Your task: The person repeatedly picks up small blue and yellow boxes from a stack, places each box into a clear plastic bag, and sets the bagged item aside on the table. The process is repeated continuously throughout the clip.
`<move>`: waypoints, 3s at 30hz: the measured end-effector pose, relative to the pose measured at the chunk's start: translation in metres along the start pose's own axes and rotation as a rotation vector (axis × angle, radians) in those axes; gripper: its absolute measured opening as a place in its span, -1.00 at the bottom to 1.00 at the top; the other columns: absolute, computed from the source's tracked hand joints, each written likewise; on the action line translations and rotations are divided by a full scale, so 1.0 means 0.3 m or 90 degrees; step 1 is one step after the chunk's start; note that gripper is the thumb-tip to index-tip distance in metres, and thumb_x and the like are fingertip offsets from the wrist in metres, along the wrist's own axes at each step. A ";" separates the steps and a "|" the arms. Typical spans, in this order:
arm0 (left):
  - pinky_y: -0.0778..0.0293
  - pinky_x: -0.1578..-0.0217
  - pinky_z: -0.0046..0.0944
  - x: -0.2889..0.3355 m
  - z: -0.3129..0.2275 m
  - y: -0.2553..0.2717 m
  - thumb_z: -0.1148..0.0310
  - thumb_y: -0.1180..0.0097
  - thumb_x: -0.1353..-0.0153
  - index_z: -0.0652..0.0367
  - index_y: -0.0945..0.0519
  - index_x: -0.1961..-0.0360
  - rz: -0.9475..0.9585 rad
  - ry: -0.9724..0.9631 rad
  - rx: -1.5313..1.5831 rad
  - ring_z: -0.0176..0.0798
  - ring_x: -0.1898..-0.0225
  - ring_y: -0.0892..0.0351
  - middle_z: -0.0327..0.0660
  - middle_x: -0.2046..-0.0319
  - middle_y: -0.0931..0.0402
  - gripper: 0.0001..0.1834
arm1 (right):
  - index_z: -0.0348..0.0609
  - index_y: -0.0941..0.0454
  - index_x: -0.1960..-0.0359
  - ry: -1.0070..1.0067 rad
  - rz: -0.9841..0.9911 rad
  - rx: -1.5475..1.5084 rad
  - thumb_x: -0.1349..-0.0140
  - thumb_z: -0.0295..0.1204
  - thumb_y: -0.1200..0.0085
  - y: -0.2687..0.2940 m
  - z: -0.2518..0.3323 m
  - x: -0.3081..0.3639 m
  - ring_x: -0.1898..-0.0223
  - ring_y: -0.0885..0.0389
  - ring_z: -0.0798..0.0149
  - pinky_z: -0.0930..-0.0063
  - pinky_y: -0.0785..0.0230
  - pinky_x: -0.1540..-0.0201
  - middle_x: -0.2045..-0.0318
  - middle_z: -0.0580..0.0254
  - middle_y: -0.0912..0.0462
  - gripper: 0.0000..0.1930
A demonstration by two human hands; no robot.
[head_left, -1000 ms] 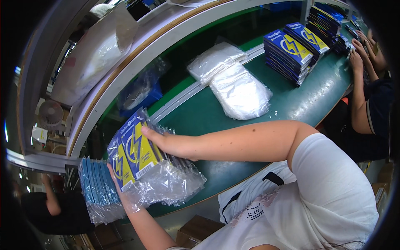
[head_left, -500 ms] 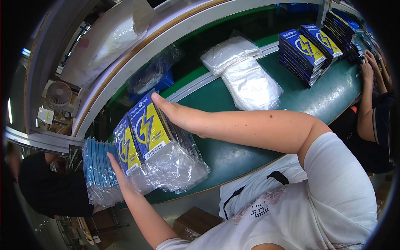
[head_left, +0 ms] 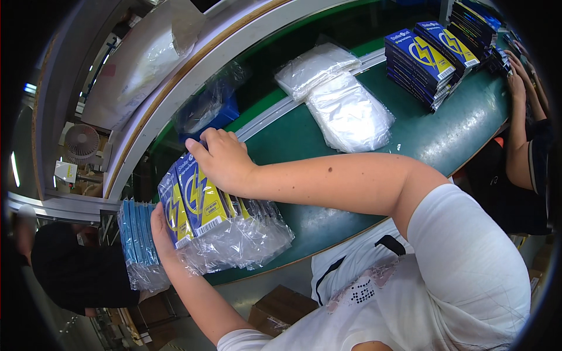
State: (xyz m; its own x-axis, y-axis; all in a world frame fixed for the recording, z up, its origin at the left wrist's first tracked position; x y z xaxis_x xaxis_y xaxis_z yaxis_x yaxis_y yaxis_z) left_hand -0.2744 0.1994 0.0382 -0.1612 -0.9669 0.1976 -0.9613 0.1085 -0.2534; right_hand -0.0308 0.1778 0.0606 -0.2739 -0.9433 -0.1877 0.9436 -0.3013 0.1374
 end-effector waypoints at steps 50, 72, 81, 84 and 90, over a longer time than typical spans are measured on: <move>-0.41 0.52 -0.39 0.632 -0.059 0.139 -0.11 0.20 -0.34 0.34 -0.53 0.17 -0.550 -0.277 -0.534 -0.28 0.40 -0.49 -0.11 0.35 -0.54 -0.38 | -0.52 -0.30 -0.12 -0.095 0.255 -0.312 -0.32 0.14 0.24 0.112 -0.062 0.196 -0.17 -0.34 0.11 0.42 -0.08 -0.25 -0.09 -0.18 -0.42 -0.22; -0.26 -0.13 -0.23 0.238 -0.101 -0.040 0.10 -0.04 -0.30 0.49 -0.28 -0.18 -0.266 -0.273 -0.348 -0.17 -0.13 -0.35 0.07 -0.10 -0.36 -0.34 | -0.55 -0.21 -0.15 0.207 0.042 -0.125 -0.31 0.04 0.16 0.188 0.081 0.132 -0.14 -0.30 -0.14 0.23 -0.09 -0.24 -0.04 -0.29 -0.36 -0.26; 0.31 -0.38 0.06 0.601 0.098 -0.232 -0.33 0.74 -0.26 0.29 0.09 -0.36 -0.574 -0.769 -0.476 0.01 -0.42 0.25 -0.02 -0.39 0.15 -0.06 | -0.10 -0.23 -0.30 0.044 0.464 -0.249 -0.26 0.24 0.29 -0.150 -0.016 -0.188 -0.39 0.02 0.12 0.11 0.21 -0.36 -0.33 0.05 -0.17 -0.23; 0.29 -0.38 0.07 0.492 0.139 -0.233 -0.31 0.78 -0.27 0.26 0.13 -0.37 -0.558 -0.759 -0.446 0.01 -0.42 0.28 -0.02 -0.40 0.22 -0.09 | -0.05 -0.22 -0.31 -0.006 0.585 -0.274 -0.22 0.29 0.32 -0.307 -0.060 -0.216 -0.42 0.11 0.13 0.02 0.30 -0.36 -0.35 0.06 -0.12 -0.20; 0.21 -0.36 0.10 0.423 0.095 -0.258 -0.32 0.66 -0.27 0.19 0.14 -0.39 -0.558 -0.684 -0.512 0.05 -0.41 0.25 0.04 -0.38 0.24 -0.11 | -0.05 -0.22 -0.30 -0.150 0.826 -0.516 -0.30 0.13 0.21 -0.439 -0.001 -0.114 -0.32 -0.19 0.11 0.24 -0.05 -0.32 -0.31 -0.02 -0.18 -0.33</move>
State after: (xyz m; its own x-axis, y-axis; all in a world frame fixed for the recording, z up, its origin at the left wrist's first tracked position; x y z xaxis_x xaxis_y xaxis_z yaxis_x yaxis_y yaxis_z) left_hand -0.2140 0.0616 0.0558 0.3684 -0.4620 -0.8068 -0.5869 -0.7886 0.1836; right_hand -0.1457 0.2498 0.0486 0.8363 -0.5112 -0.1982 0.3713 0.7941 -0.4812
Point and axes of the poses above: each hand's wrist, its own x-axis away from the middle knuckle, its own y-axis out of the back of the hand, z = x × y, the point moved 10 cm from there along -x, towards the middle knuckle
